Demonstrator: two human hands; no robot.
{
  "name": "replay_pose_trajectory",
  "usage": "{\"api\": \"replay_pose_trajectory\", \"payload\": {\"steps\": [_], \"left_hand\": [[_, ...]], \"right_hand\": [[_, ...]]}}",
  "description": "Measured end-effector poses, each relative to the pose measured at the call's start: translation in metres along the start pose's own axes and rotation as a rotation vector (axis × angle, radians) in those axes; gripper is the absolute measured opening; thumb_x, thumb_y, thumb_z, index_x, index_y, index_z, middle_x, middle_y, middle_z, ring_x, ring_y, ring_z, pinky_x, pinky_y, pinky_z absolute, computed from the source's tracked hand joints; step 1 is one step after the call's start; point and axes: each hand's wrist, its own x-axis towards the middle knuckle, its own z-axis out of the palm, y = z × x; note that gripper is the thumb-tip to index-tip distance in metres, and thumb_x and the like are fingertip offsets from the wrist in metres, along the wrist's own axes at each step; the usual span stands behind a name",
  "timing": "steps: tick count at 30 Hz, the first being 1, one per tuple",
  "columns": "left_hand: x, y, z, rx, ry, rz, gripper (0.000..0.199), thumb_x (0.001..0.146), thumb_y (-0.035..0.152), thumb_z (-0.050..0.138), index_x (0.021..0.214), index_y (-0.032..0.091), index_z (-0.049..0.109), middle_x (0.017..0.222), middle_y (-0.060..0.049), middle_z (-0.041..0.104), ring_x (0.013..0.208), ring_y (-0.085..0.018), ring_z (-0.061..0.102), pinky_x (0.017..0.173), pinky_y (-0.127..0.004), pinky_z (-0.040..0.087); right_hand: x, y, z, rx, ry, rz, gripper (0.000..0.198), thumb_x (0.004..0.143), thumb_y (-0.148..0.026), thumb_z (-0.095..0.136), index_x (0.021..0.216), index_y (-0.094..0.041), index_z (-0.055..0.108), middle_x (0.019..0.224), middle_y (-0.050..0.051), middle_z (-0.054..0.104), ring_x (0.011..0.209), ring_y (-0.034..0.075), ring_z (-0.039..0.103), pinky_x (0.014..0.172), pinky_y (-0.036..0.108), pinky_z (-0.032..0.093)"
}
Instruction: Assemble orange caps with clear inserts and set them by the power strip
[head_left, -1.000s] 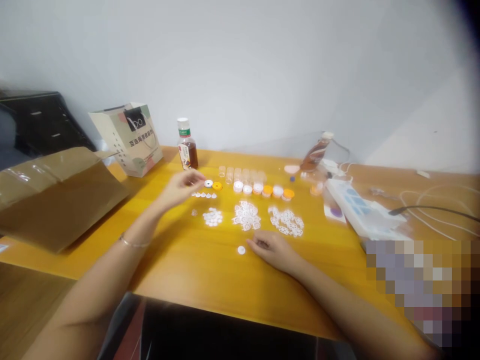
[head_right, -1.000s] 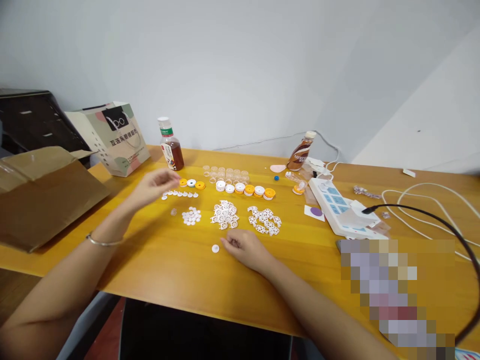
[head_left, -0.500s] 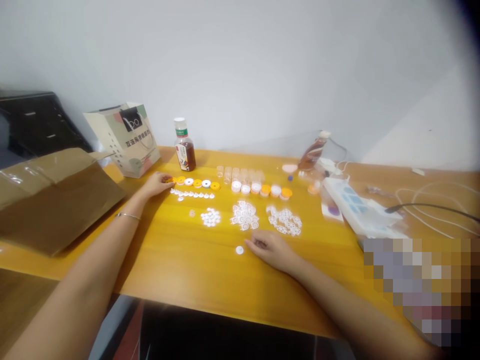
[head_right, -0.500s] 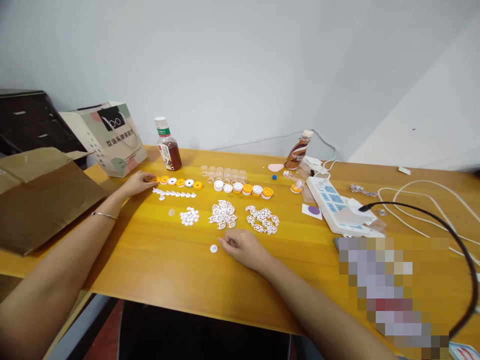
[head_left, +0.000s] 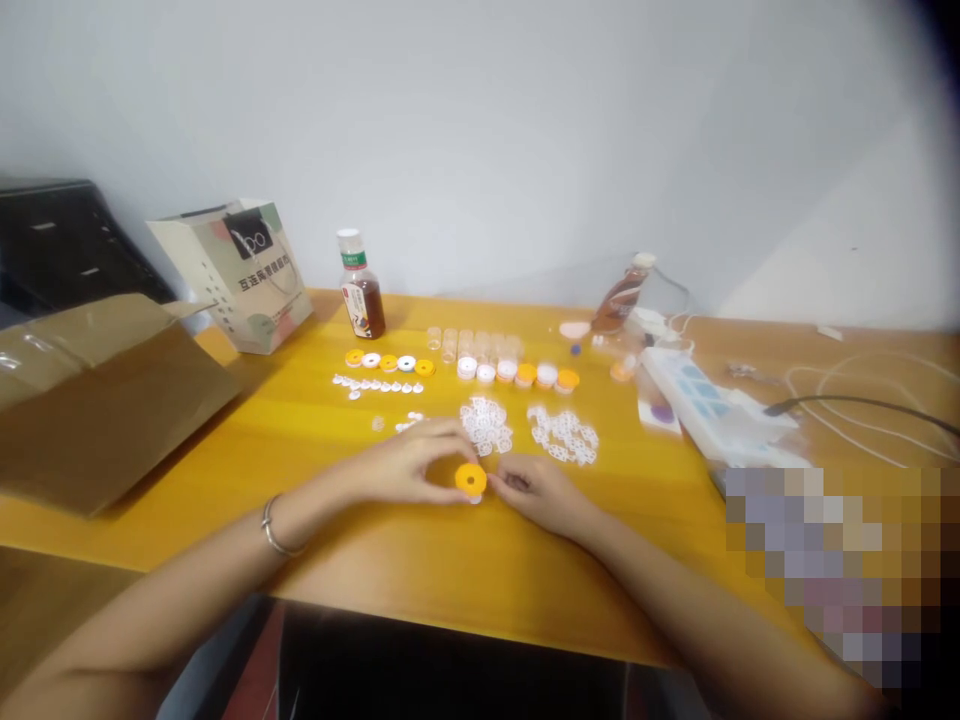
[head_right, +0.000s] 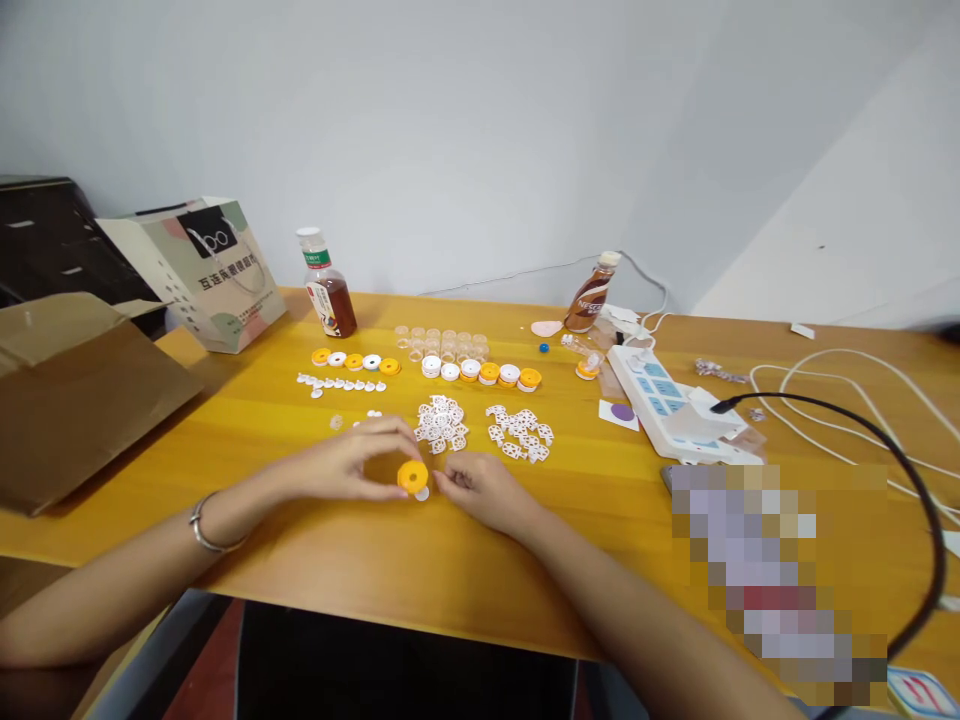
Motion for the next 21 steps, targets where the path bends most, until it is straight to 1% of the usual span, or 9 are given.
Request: {"api": "replay_pose_trajectory", "payload": {"steps": [2, 8, 10, 12, 14, 16, 18, 19, 21], "left_hand": [[-0.001, 0.002, 0.010, 0.031, -0.029, 0.012, 0.028, 0.076, 0.036, 0.059, 0.100, 0.021, 0.057, 0.101, -0.005, 0.056, 0.094, -0.017, 0.051, 0.083, -0.030, 0.040], [-0.001, -0.012, 0.024, 0.132, -0.057, -0.023, 0.026, 0.075, 0.033, 0.061, 0.097, 0.020, 0.057, 0.102, -0.004, 0.057, 0.094, -0.017, 0.051, 0.083, -0.030, 0.038], [-0.001, -0.012, 0.027, 0.136, -0.061, -0.030, 0.030, 0.074, 0.036, 0.062, 0.099, 0.020, 0.057, 0.103, -0.004, 0.056, 0.094, -0.018, 0.051, 0.083, -0.031, 0.038], [-0.001, -0.009, 0.025, 0.117, -0.053, -0.028, 0.038, 0.072, 0.041, 0.063, 0.103, 0.021, 0.056, 0.105, -0.005, 0.056, 0.096, -0.018, 0.050, 0.084, -0.031, 0.038], [-0.003, -0.007, 0.014, 0.088, -0.040, -0.036, 0.041, 0.073, 0.043, 0.062, 0.106, 0.021, 0.056, 0.106, -0.006, 0.056, 0.098, -0.019, 0.050, 0.085, -0.031, 0.039], [-0.009, -0.011, -0.005, 0.065, -0.022, -0.084, 0.034, 0.078, 0.041, 0.057, 0.105, 0.021, 0.056, 0.105, -0.006, 0.056, 0.096, -0.018, 0.051, 0.084, -0.030, 0.040], [-0.020, -0.023, -0.029, 0.068, 0.005, -0.184, 0.025, 0.082, 0.036, 0.051, 0.099, 0.019, 0.058, 0.099, -0.005, 0.059, 0.088, -0.015, 0.055, 0.079, -0.028, 0.043], [-0.026, -0.031, -0.040, 0.099, 0.005, -0.263, 0.022, 0.083, 0.034, 0.048, 0.096, 0.019, 0.058, 0.094, -0.004, 0.061, 0.085, -0.015, 0.056, 0.077, -0.028, 0.043], [-0.038, -0.050, -0.059, 0.207, 0.017, -0.399, 0.017, 0.081, 0.030, 0.050, 0.086, 0.017, 0.060, 0.083, -0.003, 0.062, 0.076, -0.015, 0.057, 0.073, -0.028, 0.044]], "right_hand": [[0.000, -0.001, 0.000, 0.006, 0.005, 0.000, 0.031, 0.084, -0.029, 0.043, 0.056, -0.018, 0.036, 0.052, -0.005, 0.039, 0.049, 0.008, 0.035, 0.048, 0.021, 0.025], [0.000, 0.000, 0.000, 0.019, 0.007, 0.008, 0.032, 0.084, -0.030, 0.044, 0.056, -0.018, 0.036, 0.052, -0.005, 0.038, 0.048, 0.008, 0.035, 0.048, 0.021, 0.025], [0.000, 0.000, 0.000, 0.015, 0.003, 0.006, 0.032, 0.084, -0.030, 0.044, 0.056, -0.018, 0.036, 0.052, -0.005, 0.038, 0.048, 0.008, 0.034, 0.048, 0.021, 0.025], [0.000, 0.001, 0.000, 0.008, 0.001, 0.002, 0.032, 0.085, -0.031, 0.043, 0.056, -0.018, 0.036, 0.052, -0.005, 0.038, 0.048, 0.008, 0.034, 0.048, 0.021, 0.026], [0.000, 0.000, 0.000, -0.002, 0.000, 0.003, 0.032, 0.085, -0.031, 0.043, 0.056, -0.018, 0.037, 0.052, -0.005, 0.039, 0.048, 0.008, 0.035, 0.048, 0.021, 0.026], [-0.001, -0.001, -0.001, -0.008, -0.001, 0.010, 0.031, 0.084, -0.031, 0.044, 0.057, -0.018, 0.038, 0.052, -0.005, 0.039, 0.049, 0.008, 0.036, 0.048, 0.021, 0.025], [-0.001, -0.002, -0.002, -0.008, -0.003, 0.017, 0.031, 0.084, -0.031, 0.044, 0.057, -0.018, 0.037, 0.053, -0.005, 0.039, 0.049, 0.008, 0.036, 0.048, 0.021, 0.025], [-0.001, -0.003, -0.002, -0.008, -0.003, 0.019, 0.032, 0.084, -0.031, 0.044, 0.056, -0.018, 0.037, 0.053, -0.005, 0.039, 0.049, 0.008, 0.035, 0.048, 0.021, 0.025], [-0.001, -0.003, -0.002, -0.010, -0.002, 0.019, 0.033, 0.084, -0.032, 0.043, 0.056, -0.018, 0.035, 0.053, -0.005, 0.038, 0.049, 0.008, 0.035, 0.048, 0.021, 0.025]]}}
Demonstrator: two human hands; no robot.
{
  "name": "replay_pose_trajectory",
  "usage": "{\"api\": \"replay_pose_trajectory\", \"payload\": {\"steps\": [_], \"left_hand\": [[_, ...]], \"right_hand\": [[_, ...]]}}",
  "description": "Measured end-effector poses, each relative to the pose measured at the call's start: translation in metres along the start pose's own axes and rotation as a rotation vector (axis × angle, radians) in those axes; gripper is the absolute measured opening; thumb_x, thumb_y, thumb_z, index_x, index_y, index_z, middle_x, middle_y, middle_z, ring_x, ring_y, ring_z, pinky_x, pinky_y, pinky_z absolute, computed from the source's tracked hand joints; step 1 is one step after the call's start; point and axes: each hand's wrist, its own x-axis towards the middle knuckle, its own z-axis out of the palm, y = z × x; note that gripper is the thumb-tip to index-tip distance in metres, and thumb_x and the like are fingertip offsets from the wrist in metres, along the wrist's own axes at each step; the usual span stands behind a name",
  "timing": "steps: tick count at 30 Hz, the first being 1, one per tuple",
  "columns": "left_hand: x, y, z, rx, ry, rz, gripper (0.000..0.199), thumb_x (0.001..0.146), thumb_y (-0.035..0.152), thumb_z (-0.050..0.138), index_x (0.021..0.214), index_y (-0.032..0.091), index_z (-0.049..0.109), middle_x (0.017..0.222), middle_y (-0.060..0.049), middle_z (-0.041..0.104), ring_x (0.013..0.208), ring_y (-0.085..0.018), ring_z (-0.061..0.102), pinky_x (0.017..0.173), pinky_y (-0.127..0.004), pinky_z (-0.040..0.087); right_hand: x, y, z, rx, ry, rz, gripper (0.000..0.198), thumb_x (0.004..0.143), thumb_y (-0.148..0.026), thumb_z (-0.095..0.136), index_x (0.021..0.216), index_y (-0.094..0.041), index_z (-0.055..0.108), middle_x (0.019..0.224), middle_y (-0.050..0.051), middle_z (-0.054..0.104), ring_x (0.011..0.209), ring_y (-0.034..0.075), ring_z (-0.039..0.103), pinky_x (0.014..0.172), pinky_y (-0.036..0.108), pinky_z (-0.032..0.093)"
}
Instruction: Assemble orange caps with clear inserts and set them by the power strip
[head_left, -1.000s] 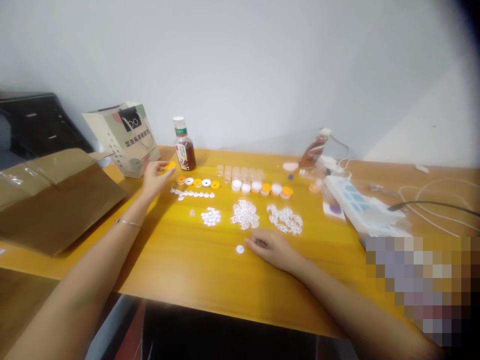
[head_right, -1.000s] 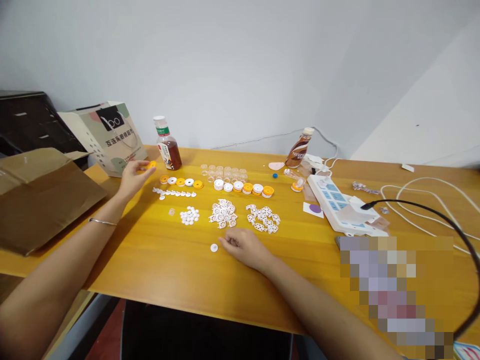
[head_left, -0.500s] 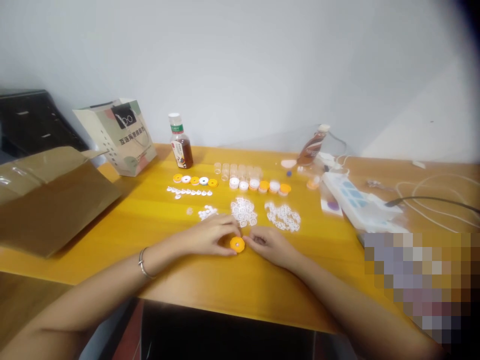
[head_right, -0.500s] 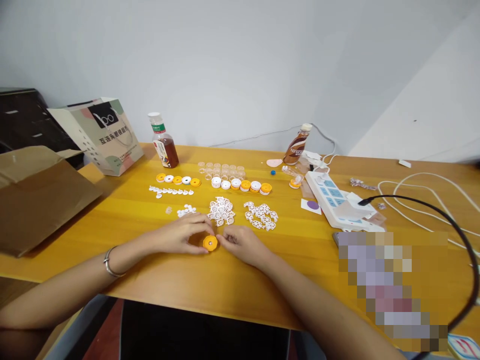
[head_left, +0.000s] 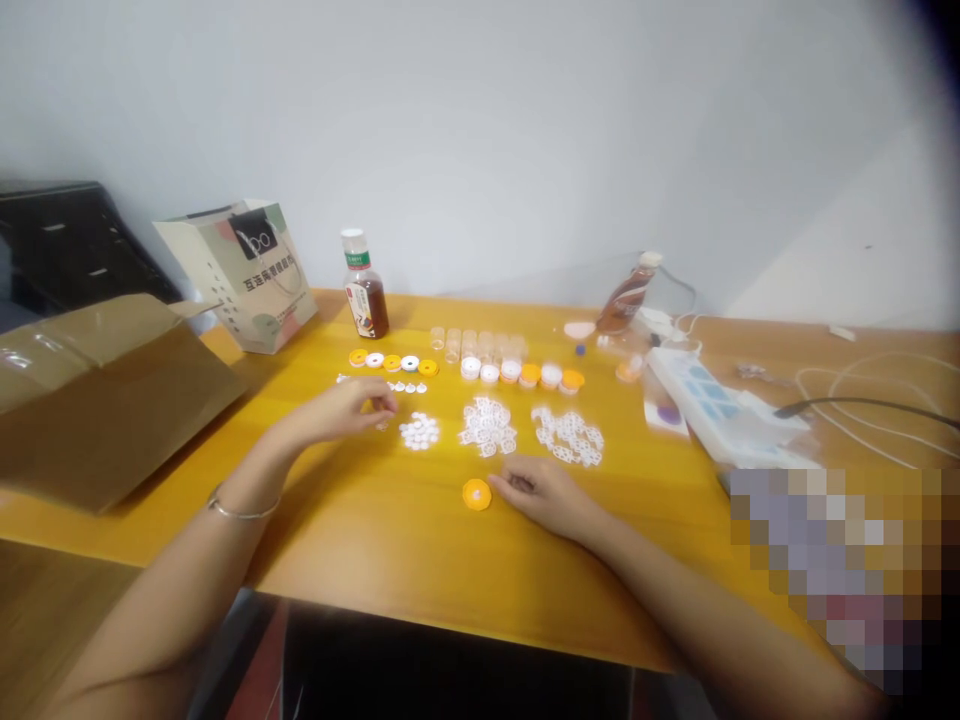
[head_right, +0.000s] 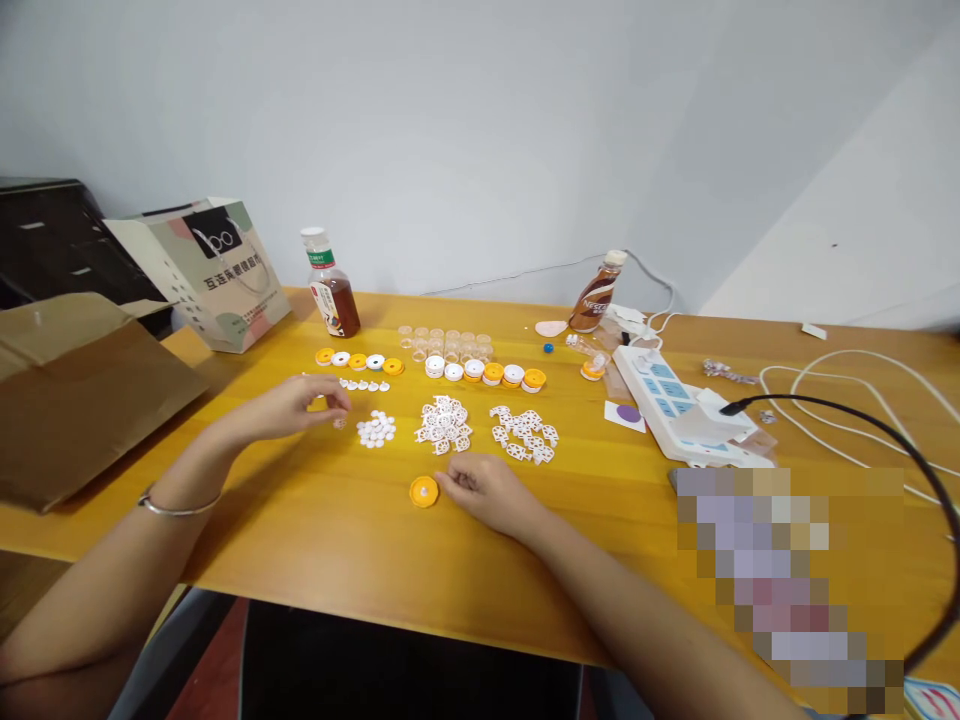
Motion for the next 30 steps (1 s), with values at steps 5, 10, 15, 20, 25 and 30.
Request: {"api": "replay_pose_trajectory", "payload": {"steps": [5, 10, 15, 20, 25, 30], "left_hand": [[0.000, -0.040, -0.004, 0.063, -0.053, -0.098, 0.014, 0.075, 0.024, 0.050, 0.082, 0.016, 0.061, 0.083, -0.004, 0.064, 0.074, -0.015, 0.058, 0.070, -0.027, 0.044], [0.007, -0.044, 0.004, -0.018, -0.119, -0.072, 0.015, 0.074, 0.023, 0.051, 0.082, 0.016, 0.061, 0.084, -0.003, 0.064, 0.074, -0.015, 0.058, 0.069, -0.025, 0.044], [0.009, -0.043, 0.005, -0.032, -0.137, -0.056, 0.015, 0.073, 0.024, 0.051, 0.081, 0.016, 0.061, 0.082, -0.003, 0.064, 0.072, -0.014, 0.057, 0.067, -0.024, 0.043], [0.009, -0.042, 0.005, -0.034, -0.144, -0.050, 0.016, 0.072, 0.024, 0.050, 0.079, 0.017, 0.063, 0.079, -0.002, 0.065, 0.069, -0.013, 0.057, 0.064, -0.022, 0.042], [0.010, -0.044, 0.005, -0.017, -0.118, -0.083, 0.015, 0.070, 0.022, 0.051, 0.074, 0.016, 0.064, 0.072, 0.000, 0.065, 0.063, -0.011, 0.056, 0.060, -0.020, 0.041], [0.012, -0.023, 0.010, -0.113, 0.051, -0.079, 0.015, 0.073, 0.024, 0.052, 0.077, 0.014, 0.062, 0.075, -0.002, 0.065, 0.067, -0.012, 0.057, 0.063, -0.021, 0.042]], "right_hand": [[0.000, 0.001, 0.001, -0.010, -0.007, 0.008, 0.033, 0.084, -0.032, 0.043, 0.056, -0.018, 0.035, 0.053, -0.005, 0.037, 0.049, 0.008, 0.034, 0.049, 0.021, 0.025], [0.000, 0.001, 0.001, -0.001, -0.006, 0.019, 0.032, 0.084, -0.033, 0.043, 0.057, -0.018, 0.036, 0.053, -0.005, 0.038, 0.050, 0.008, 0.036, 0.049, 0.021, 0.026], [0.000, -0.001, 0.000, 0.002, -0.005, 0.023, 0.032, 0.084, -0.032, 0.044, 0.056, -0.018, 0.036, 0.053, -0.005, 0.039, 0.049, 0.008, 0.035, 0.049, 0.021, 0.026], [0.001, -0.001, -0.001, 0.023, -0.014, 0.015, 0.032, 0.084, -0.033, 0.043, 0.056, -0.018, 0.037, 0.054, -0.004, 0.039, 0.050, 0.008, 0.036, 0.048, 0.021, 0.026], [0.001, 0.001, -0.001, 0.037, -0.013, 0.012, 0.034, 0.084, -0.035, 0.043, 0.055, -0.018, 0.038, 0.053, -0.004, 0.040, 0.049, 0.008, 0.036, 0.047, 0.021, 0.027], [-0.002, -0.001, -0.001, 0.123, -0.013, 0.016, 0.025, 0.082, -0.037, 0.048, 0.065, -0.019, 0.046, 0.057, -0.004, 0.042, 0.050, 0.009, 0.037, 0.047, 0.021, 0.029]]}}
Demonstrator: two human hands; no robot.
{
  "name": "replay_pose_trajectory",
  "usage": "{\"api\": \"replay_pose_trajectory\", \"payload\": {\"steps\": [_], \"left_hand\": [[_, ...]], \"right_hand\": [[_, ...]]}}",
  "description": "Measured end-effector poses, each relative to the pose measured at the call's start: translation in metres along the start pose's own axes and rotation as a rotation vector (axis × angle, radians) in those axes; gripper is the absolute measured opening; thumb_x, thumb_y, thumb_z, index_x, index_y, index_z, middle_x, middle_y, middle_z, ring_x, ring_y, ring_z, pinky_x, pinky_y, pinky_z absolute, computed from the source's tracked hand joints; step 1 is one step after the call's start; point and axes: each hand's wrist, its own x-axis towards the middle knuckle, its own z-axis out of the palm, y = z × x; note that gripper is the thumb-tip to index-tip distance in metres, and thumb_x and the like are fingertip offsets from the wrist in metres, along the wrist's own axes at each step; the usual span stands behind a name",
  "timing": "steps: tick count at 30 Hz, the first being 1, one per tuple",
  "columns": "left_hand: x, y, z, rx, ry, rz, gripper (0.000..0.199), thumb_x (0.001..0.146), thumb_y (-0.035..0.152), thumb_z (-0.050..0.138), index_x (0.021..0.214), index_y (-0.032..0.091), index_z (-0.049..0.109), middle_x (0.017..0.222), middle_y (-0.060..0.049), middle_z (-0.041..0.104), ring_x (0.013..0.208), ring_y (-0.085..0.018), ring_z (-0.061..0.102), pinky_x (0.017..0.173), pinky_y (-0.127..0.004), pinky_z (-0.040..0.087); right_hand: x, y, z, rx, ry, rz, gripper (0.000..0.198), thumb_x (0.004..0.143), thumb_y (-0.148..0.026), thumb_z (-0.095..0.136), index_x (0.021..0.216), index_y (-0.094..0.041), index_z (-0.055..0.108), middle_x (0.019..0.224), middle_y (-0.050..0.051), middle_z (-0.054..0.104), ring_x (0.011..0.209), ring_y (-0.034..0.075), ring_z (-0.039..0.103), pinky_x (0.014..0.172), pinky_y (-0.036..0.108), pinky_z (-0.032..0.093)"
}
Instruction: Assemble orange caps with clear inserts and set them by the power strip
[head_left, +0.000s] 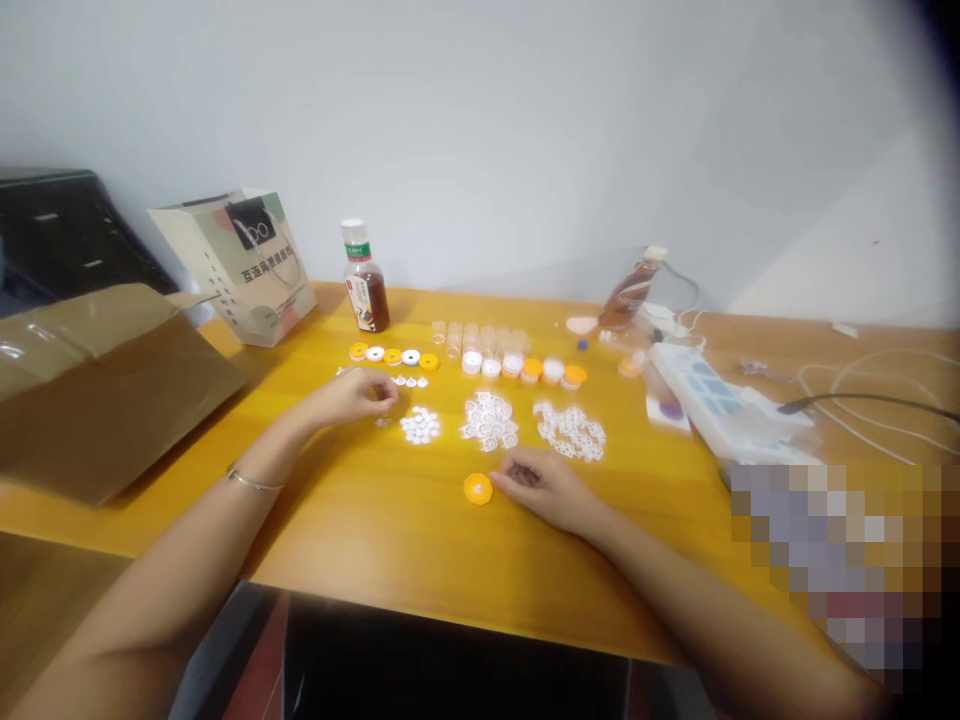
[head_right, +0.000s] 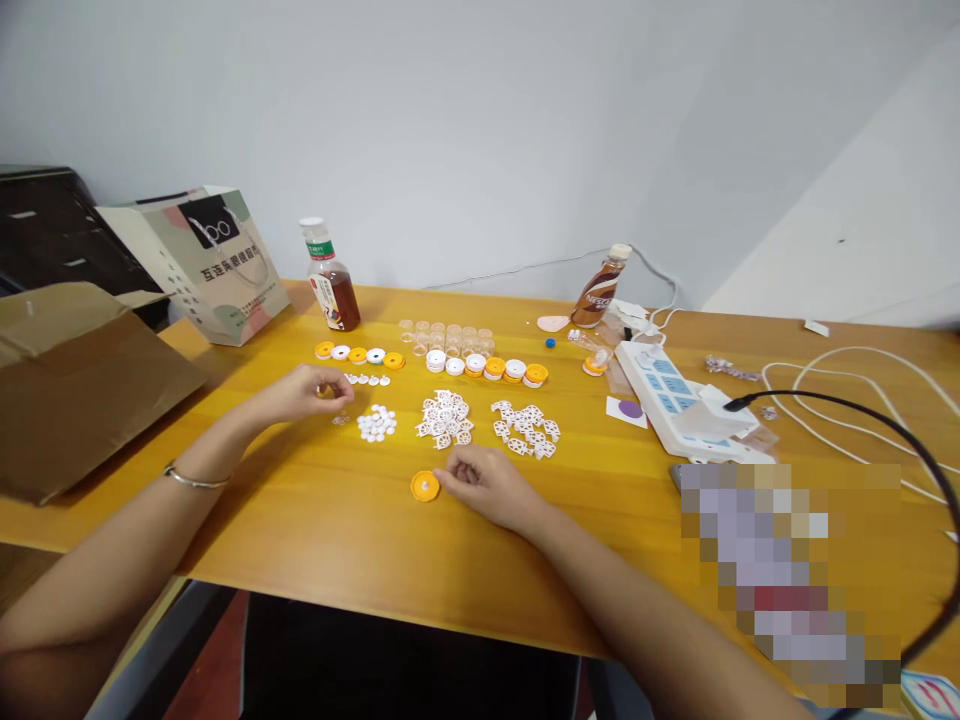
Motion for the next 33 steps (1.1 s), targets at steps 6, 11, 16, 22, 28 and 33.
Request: {"api": "replay_pose_trajectory", "payload": {"steps": [6, 11, 16, 22, 28, 33], "left_hand": [[-0.003, 0.049, 0.040, -0.238, -0.024, 0.190, 0.014, 0.075, 0.024, 0.055, 0.081, 0.014, 0.061, 0.078, -0.003, 0.065, 0.069, -0.011, 0.057, 0.065, -0.023, 0.045], [0.000, 0.064, 0.067, -0.283, -0.126, 0.301, 0.011, 0.075, 0.017, 0.054, 0.083, 0.014, 0.061, 0.081, -0.003, 0.065, 0.072, -0.011, 0.057, 0.067, -0.023, 0.045], [0.001, 0.064, 0.078, -0.213, -0.095, 0.294, 0.014, 0.082, 0.020, 0.049, 0.088, 0.015, 0.060, 0.079, -0.003, 0.063, 0.067, -0.010, 0.055, 0.063, -0.023, 0.043], [-0.002, 0.071, 0.083, -0.142, 0.000, 0.329, 0.012, 0.085, 0.020, 0.046, 0.088, 0.016, 0.058, 0.083, -0.003, 0.062, 0.074, -0.012, 0.055, 0.070, -0.026, 0.042], [-0.002, 0.074, 0.087, -0.019, 0.049, 0.411, 0.012, 0.086, 0.022, 0.046, 0.086, 0.017, 0.057, 0.079, -0.002, 0.061, 0.075, -0.013, 0.054, 0.070, -0.026, 0.039], [-0.002, 0.073, 0.090, 0.064, 0.060, 0.459, 0.013, 0.086, 0.020, 0.046, 0.087, 0.019, 0.059, 0.083, -0.001, 0.062, 0.079, -0.013, 0.056, 0.070, -0.027, 0.035]], "right_hand": [[-0.003, -0.005, 0.008, -0.099, 0.042, -0.099, 0.038, 0.065, -0.035, 0.069, 0.095, -0.021, 0.051, 0.076, 0.000, 0.052, 0.066, 0.013, 0.048, 0.060, 0.024, 0.039], [0.002, -0.002, 0.014, -0.172, 0.084, -0.102, 0.021, 0.072, -0.030, 0.061, 0.089, -0.021, 0.054, 0.070, -0.001, 0.050, 0.064, 0.013, 0.048, 0.059, 0.024, 0.037], [0.005, -0.001, 0.013, -0.164, 0.109, -0.094, 0.018, 0.076, -0.029, 0.057, 0.092, -0.021, 0.056, 0.065, -0.002, 0.047, 0.059, 0.012, 0.046, 0.055, 0.022, 0.036], [0.004, -0.001, 0.012, -0.133, 0.103, -0.083, 0.023, 0.075, -0.029, 0.059, 0.097, -0.022, 0.057, 0.063, -0.003, 0.046, 0.057, 0.011, 0.045, 0.053, 0.022, 0.036], [0.004, 0.000, 0.012, -0.121, 0.100, -0.077, 0.021, 0.075, -0.030, 0.059, 0.094, -0.021, 0.057, 0.062, -0.003, 0.044, 0.055, 0.011, 0.043, 0.052, 0.021, 0.035], [0.005, 0.000, 0.013, -0.132, 0.101, -0.086, 0.019, 0.075, -0.029, 0.059, 0.092, -0.021, 0.057, 0.061, -0.004, 0.043, 0.055, 0.011, 0.043, 0.053, 0.021, 0.035]]}}
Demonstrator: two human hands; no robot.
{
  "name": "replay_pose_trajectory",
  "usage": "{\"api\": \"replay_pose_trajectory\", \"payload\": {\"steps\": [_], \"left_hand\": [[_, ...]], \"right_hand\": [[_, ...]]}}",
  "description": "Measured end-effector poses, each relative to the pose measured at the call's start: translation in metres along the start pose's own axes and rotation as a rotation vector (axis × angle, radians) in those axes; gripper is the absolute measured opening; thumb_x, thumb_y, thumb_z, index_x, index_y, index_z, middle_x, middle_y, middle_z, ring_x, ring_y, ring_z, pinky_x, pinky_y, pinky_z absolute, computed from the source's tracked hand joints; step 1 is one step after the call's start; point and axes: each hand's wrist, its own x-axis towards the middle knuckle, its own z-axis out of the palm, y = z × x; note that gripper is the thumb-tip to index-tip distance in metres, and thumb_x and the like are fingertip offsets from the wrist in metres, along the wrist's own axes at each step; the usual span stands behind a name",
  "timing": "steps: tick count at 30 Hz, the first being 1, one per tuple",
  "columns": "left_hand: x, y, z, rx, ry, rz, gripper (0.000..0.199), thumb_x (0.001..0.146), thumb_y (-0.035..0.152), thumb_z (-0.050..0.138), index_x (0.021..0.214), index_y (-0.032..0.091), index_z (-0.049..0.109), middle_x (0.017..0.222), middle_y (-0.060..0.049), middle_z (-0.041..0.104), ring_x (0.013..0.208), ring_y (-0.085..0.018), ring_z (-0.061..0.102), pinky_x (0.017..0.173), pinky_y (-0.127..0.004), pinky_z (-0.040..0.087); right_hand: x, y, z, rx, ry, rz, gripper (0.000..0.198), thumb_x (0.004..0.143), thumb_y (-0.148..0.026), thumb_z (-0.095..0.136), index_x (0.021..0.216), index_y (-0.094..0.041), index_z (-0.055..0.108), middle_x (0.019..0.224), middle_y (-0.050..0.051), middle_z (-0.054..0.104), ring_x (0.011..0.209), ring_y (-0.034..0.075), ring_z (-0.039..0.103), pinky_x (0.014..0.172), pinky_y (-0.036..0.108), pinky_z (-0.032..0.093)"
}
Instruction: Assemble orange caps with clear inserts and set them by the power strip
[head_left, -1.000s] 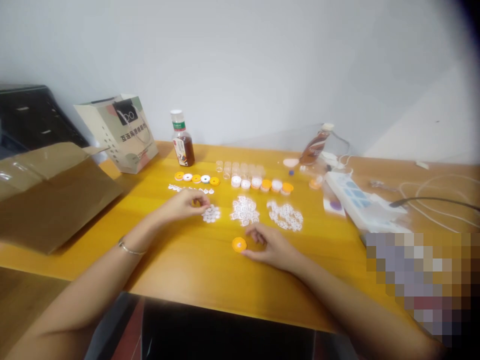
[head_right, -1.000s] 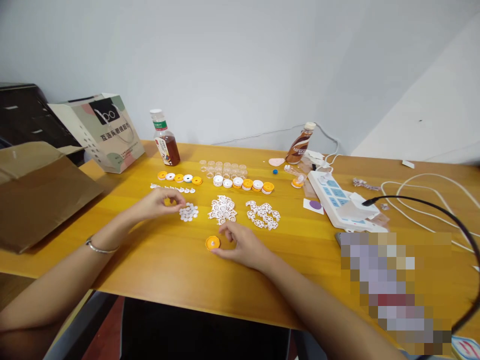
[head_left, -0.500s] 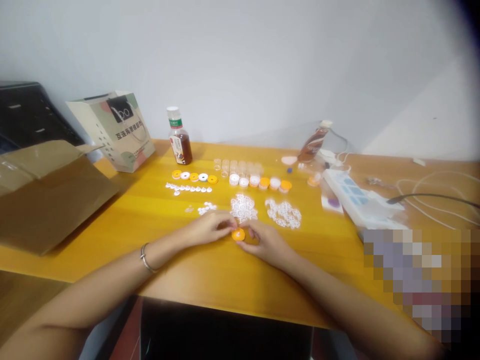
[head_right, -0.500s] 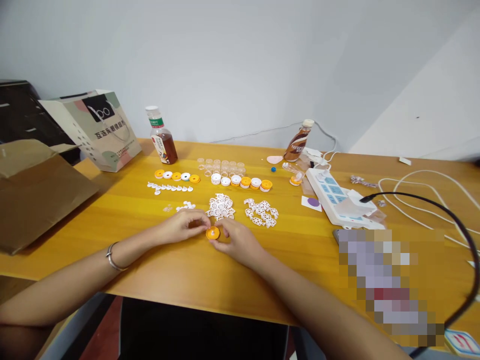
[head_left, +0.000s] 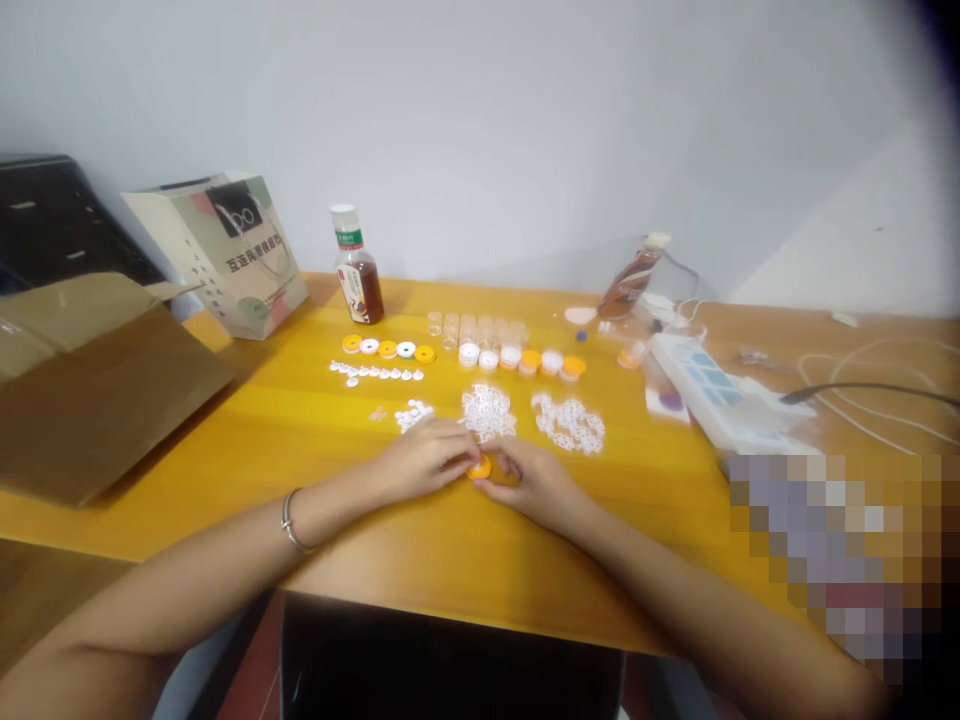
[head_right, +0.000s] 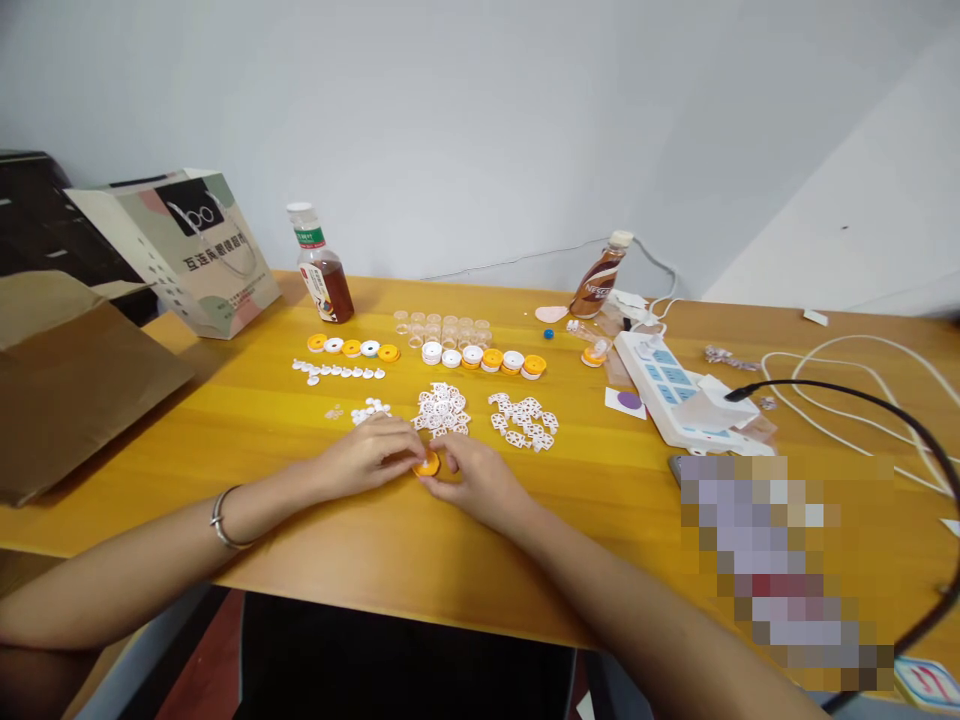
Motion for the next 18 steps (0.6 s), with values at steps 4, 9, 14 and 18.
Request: {"api": "replay_pose_trajectory", "payload": {"steps": [4, 9, 14, 18], "left_hand": [[-0.0018, -0.0024, 0.0015, 0.076, 0.005, 0.055, 0.016, 0.087, 0.023, 0.045, 0.088, 0.021, 0.061, 0.087, -0.002, 0.063, 0.081, -0.013, 0.055, 0.072, -0.029, 0.034], [-0.0022, -0.0032, 0.0013, 0.068, 0.010, 0.087, 0.018, 0.088, 0.024, 0.044, 0.090, 0.021, 0.063, 0.089, -0.002, 0.064, 0.082, -0.013, 0.056, 0.072, -0.029, 0.036], [-0.0040, -0.0029, -0.0031, -0.030, -0.010, 0.041, 0.020, 0.087, 0.029, 0.047, 0.095, 0.020, 0.063, 0.091, -0.005, 0.065, 0.081, -0.014, 0.058, 0.074, -0.029, 0.040], [-0.0066, -0.0024, -0.0072, -0.013, -0.036, 0.019, 0.022, 0.085, 0.032, 0.050, 0.099, 0.020, 0.062, 0.092, -0.005, 0.065, 0.083, -0.015, 0.058, 0.076, -0.030, 0.041]], "right_hand": [[-0.0003, 0.0007, 0.0012, -0.002, 0.016, -0.001, 0.021, 0.074, -0.029, 0.059, 0.094, -0.021, 0.056, 0.062, -0.004, 0.043, 0.055, 0.010, 0.043, 0.052, 0.021, 0.035], [-0.0008, 0.0023, 0.0018, 0.003, 0.014, 0.002, 0.023, 0.075, -0.030, 0.059, 0.096, -0.021, 0.055, 0.062, -0.003, 0.045, 0.055, 0.011, 0.044, 0.052, 0.022, 0.035], [-0.0025, 0.0049, 0.0013, 0.036, 0.007, -0.002, 0.027, 0.074, -0.031, 0.060, 0.098, -0.020, 0.054, 0.066, -0.002, 0.047, 0.056, 0.011, 0.045, 0.053, 0.022, 0.037], [-0.0052, 0.0057, -0.0005, 0.060, 0.080, -0.048, 0.037, 0.071, -0.033, 0.065, 0.102, -0.020, 0.050, 0.076, 0.001, 0.051, 0.062, 0.012, 0.048, 0.056, 0.025, 0.041]]}}
